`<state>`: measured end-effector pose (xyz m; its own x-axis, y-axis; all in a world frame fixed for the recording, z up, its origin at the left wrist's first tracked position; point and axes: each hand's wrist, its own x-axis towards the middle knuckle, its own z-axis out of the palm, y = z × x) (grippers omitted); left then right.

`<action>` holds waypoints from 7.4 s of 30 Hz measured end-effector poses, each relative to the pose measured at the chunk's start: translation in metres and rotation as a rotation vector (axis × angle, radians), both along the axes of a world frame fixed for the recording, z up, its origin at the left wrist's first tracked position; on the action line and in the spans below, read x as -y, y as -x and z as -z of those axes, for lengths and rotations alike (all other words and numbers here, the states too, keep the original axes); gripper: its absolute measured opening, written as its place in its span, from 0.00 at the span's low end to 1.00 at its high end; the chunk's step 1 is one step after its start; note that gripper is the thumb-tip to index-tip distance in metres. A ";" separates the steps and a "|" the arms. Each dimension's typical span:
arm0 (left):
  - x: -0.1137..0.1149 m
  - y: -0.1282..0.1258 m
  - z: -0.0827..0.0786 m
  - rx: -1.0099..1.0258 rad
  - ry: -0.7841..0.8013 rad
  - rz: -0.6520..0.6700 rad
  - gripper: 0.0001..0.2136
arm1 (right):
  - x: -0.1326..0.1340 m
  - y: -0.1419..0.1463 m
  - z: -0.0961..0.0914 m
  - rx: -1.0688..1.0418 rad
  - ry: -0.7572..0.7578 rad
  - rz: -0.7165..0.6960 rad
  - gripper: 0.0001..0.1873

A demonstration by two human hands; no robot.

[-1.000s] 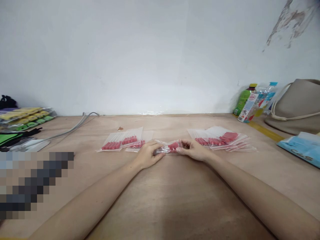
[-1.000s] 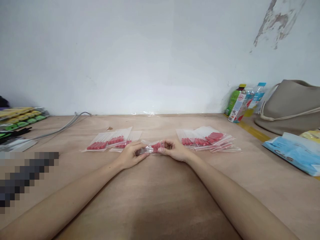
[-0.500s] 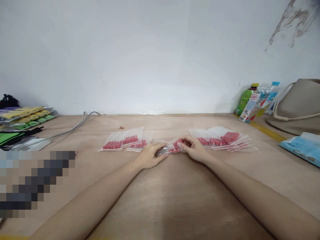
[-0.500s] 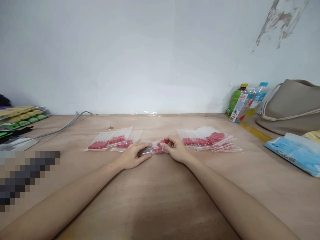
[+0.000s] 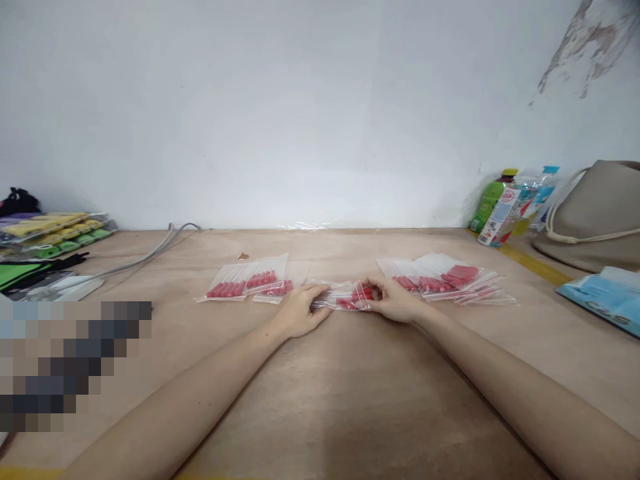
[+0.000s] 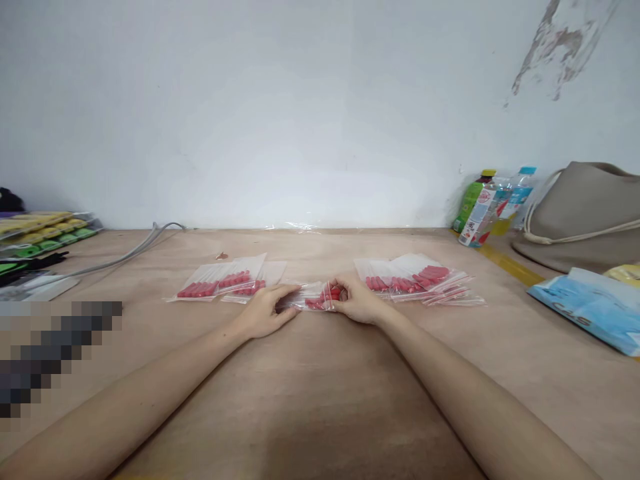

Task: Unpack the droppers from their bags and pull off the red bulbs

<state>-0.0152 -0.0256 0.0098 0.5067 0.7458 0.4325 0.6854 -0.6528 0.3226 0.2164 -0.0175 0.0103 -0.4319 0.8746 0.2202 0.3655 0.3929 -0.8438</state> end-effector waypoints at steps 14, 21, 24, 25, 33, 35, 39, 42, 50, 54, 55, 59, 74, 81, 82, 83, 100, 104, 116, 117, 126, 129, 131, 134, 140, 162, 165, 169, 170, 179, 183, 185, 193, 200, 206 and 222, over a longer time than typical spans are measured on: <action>-0.001 0.000 0.004 -0.040 -0.080 -0.059 0.17 | -0.007 -0.015 -0.020 -0.441 0.354 0.247 0.16; 0.002 -0.003 0.005 -0.047 -0.126 -0.134 0.15 | -0.020 -0.038 -0.021 -0.319 -0.236 0.606 0.15; 0.006 -0.004 0.001 -0.014 -0.091 -0.081 0.17 | -0.019 -0.035 -0.008 -0.054 -0.506 0.601 0.13; 0.008 -0.004 -0.001 -0.009 -0.074 -0.053 0.18 | -0.017 -0.032 -0.004 0.042 -0.567 0.559 0.12; 0.011 -0.004 -0.006 -0.050 0.016 -0.009 0.20 | -0.004 -0.017 0.014 0.454 -0.712 0.275 0.09; 0.011 -0.005 -0.006 -0.061 0.022 -0.017 0.20 | -0.005 -0.018 0.016 0.417 -0.662 0.284 0.08; 0.011 -0.005 -0.007 -0.080 0.031 -0.025 0.20 | -0.007 -0.021 0.019 0.402 -0.627 0.297 0.12; 0.010 -0.004 -0.006 -0.081 0.025 -0.019 0.20 | -0.007 -0.021 0.020 0.423 -0.632 0.301 0.14; 0.010 -0.004 -0.007 -0.082 0.027 -0.028 0.22 | 0.000 -0.016 0.013 0.453 -0.641 0.331 0.13; 0.011 -0.003 -0.007 -0.086 0.039 -0.018 0.24 | 0.008 -0.015 0.006 0.477 -0.703 0.393 0.14; 0.011 -0.003 -0.007 -0.087 0.037 -0.017 0.23 | 0.009 -0.014 0.004 0.473 -0.708 0.397 0.13; 0.008 -0.002 -0.003 -0.114 0.012 -0.013 0.20 | 0.013 -0.010 0.002 0.462 -0.680 0.408 0.10; 0.005 -0.002 -0.005 -0.111 0.052 0.162 0.18 | 0.019 0.011 -0.005 0.635 -0.587 0.208 0.11; 0.004 -0.002 -0.001 -0.071 0.045 0.155 0.17 | 0.019 0.017 -0.002 0.539 -0.492 0.242 0.08; 0.004 -0.002 -0.001 -0.072 0.042 0.151 0.17 | 0.019 0.017 -0.002 0.518 -0.486 0.231 0.08; 0.005 -0.002 -0.001 -0.073 0.039 0.147 0.17 | 0.019 0.017 -0.001 0.497 -0.485 0.220 0.07; 0.007 -0.004 -0.005 -0.095 -0.011 -0.102 0.16 | -0.014 -0.018 -0.008 -0.337 -0.465 0.512 0.13; 0.008 -0.005 -0.004 -0.106 -0.028 -0.131 0.14 | -0.008 -0.021 -0.005 -0.074 -0.617 0.621 0.09; 0.010 -0.006 -0.003 -0.154 -0.062 -0.228 0.17 | -0.003 -0.019 0.012 0.394 -0.773 0.264 0.10; 0.010 -0.006 -0.003 -0.156 -0.061 -0.235 0.17 | -0.003 -0.018 0.012 0.406 -0.774 0.257 0.10; 0.010 -0.006 -0.003 -0.145 -0.056 -0.236 0.18 | 0.004 -0.014 0.008 0.546 -0.772 0.458 0.12; 0.009 -0.005 -0.003 -0.122 -0.062 -0.242 0.17 | 0.001 -0.018 0.006 0.550 -0.720 0.722 0.12; 0.009 -0.005 -0.004 -0.099 -0.072 -0.258 0.15 | -0.003 -0.023 0.006 0.559 -0.647 0.852 0.13; 0.008 -0.004 -0.004 -0.057 -0.083 -0.226 0.12 | -0.006 -0.029 0.004 0.588 -0.505 0.888 0.15; 0.007 -0.002 -0.001 -0.065 -0.010 -0.044 0.16 | -0.002 -0.023 -0.002 0.587 -0.346 0.822 0.15; 0.022 -0.016 -0.014 -0.285 -0.061 -0.182 0.22 | -0.001 0.000 -0.004 0.563 -0.294 0.860 0.15; 0.023 -0.019 -0.020 -0.329 -0.105 -0.224 0.21 | 0.003 0.003 -0.005 0.503 -0.418 0.842 0.16; 0.016 -0.016 -0.019 -0.286 -0.240 -0.087 0.13 | 0.016 0.013 -0.004 0.441 -0.679 0.612 0.15; 0.013 -0.014 -0.017 -0.268 -0.254 -0.016 0.11 | 0.019 0.017 -0.003 0.435 -0.727 0.545 0.14; 0.000 -0.002 -0.004 -0.374 0.019 0.121 0.22 | 0.036 0.035 0.003 0.597 -0.751 0.306 0.15; 0.002 -0.001 -0.003 -0.427 0.088 -0.008 0.26 | 0.038 0.033 0.001 0.628 -0.741 0.290 0.15; 0.004 -0.002 -0.002 -0.406 0.084 -0.080 0.28 | 0.037 0.033 0.001 0.628 -0.754 0.283 0.13; 0.004 -0.009 -0.009 -0.140 0.042 -0.302 0.20 | 0.053 0.046 0.001 0.537 -0.743 0.085 0.16; -0.017 0.002 -0.007 0.177 0.239 -0.232 0.14 | 0.055 0.047 -0.005 0.497 -0.662 -0.175 0.19; -0.031 0.010 -0.005 0.302 0.287 -0.277 0.13 | 0.044 0.036 -0.008 0.464 -0.578 -0.300 0.18; -0.026 0.012 -0.013 0.323 0.446 -0.119 0.10 | 0.037 0.037 0.006 0.200 -0.447 -0.279 0.12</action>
